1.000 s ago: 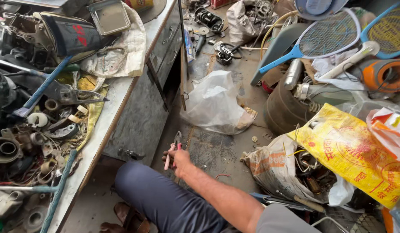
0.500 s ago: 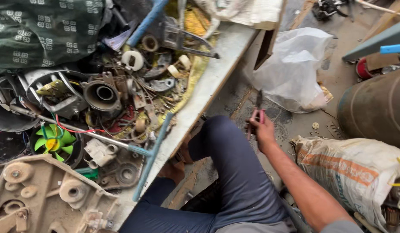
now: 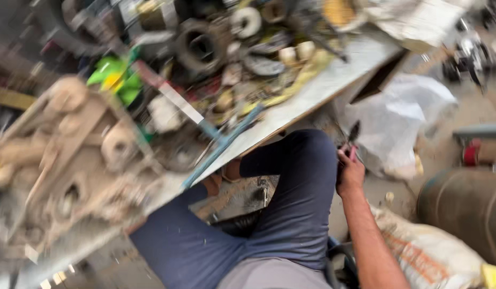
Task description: The person uses pliers to pull, adjust, and remove pins and small components from a large mechanical assembly on a cluttered workshop table.
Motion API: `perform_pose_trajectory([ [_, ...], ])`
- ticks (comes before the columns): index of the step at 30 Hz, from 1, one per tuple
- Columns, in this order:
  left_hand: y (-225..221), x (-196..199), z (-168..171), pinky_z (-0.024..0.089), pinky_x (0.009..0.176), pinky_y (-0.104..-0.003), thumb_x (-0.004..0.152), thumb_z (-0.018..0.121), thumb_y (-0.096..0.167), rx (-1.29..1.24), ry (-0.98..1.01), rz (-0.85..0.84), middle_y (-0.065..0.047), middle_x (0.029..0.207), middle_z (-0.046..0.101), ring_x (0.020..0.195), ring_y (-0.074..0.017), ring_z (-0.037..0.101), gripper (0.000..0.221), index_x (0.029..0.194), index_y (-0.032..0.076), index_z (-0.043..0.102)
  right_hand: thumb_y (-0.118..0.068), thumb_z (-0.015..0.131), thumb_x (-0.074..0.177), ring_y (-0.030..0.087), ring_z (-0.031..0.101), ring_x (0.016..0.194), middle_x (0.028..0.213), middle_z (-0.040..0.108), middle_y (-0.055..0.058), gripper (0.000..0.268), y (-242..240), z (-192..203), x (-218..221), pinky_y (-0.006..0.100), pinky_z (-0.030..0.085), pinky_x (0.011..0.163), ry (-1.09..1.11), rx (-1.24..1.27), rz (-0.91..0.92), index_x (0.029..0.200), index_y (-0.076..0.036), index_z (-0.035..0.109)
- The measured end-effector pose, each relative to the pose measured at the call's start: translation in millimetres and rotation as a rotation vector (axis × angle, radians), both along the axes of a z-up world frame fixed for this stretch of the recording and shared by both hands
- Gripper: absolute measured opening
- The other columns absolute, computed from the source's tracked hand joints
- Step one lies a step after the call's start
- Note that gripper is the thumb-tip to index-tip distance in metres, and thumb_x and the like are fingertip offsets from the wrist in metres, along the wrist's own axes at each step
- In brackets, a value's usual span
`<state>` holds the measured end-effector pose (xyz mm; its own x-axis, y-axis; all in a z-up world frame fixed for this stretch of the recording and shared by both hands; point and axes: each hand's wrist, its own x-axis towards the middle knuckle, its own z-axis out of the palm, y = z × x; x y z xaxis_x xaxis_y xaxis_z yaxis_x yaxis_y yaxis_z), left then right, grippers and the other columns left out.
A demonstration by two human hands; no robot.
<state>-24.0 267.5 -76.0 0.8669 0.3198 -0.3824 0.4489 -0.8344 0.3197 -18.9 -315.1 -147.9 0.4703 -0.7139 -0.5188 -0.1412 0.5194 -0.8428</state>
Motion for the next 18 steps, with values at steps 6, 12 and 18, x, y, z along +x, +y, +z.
perform_pose_trajectory([
  [6,49.4,-99.4,-17.6,0.057,0.098,-0.044,0.07,0.085,0.043,0.037,-0.142,0.125,-0.024,0.11,0.074,0.104,-0.0362,0.073,0.065,0.12,0.003,0.071,-0.018,0.068,0.098,0.017,0.058,0.064,0.077,0.058,0.001,0.01,5.7,20.8,3.1,0.031,0.048,0.055,-0.253,0.169,-0.004,0.1,-0.012,0.061],
  [12,68.1,-111.3,-32.0,0.056,0.096,-0.046,0.073,0.08,0.039,-0.089,-0.305,0.141,-0.017,0.112,0.073,0.107,-0.0348,0.071,0.054,0.116,0.008,0.071,0.01,0.064,0.105,0.02,0.068,0.106,0.126,0.063,0.011,0.041,38.7,55.8,-6.3,0.031,0.063,0.089,-0.055,-0.917,0.164,0.143,0.003,0.051],
  [18,27.3,-26.8,63.0,0.053,0.099,-0.046,0.072,0.078,0.026,-0.241,-0.715,-0.155,-0.012,0.119,0.068,0.115,-0.0338,0.064,0.042,0.111,0.01,0.071,0.001,0.065,0.113,0.015,0.065,0.093,0.107,0.062,0.012,0.036,89.1,141.7,1.1,0.025,0.057,0.077,-0.371,-0.87,0.399,0.135,0.005,0.037],
])
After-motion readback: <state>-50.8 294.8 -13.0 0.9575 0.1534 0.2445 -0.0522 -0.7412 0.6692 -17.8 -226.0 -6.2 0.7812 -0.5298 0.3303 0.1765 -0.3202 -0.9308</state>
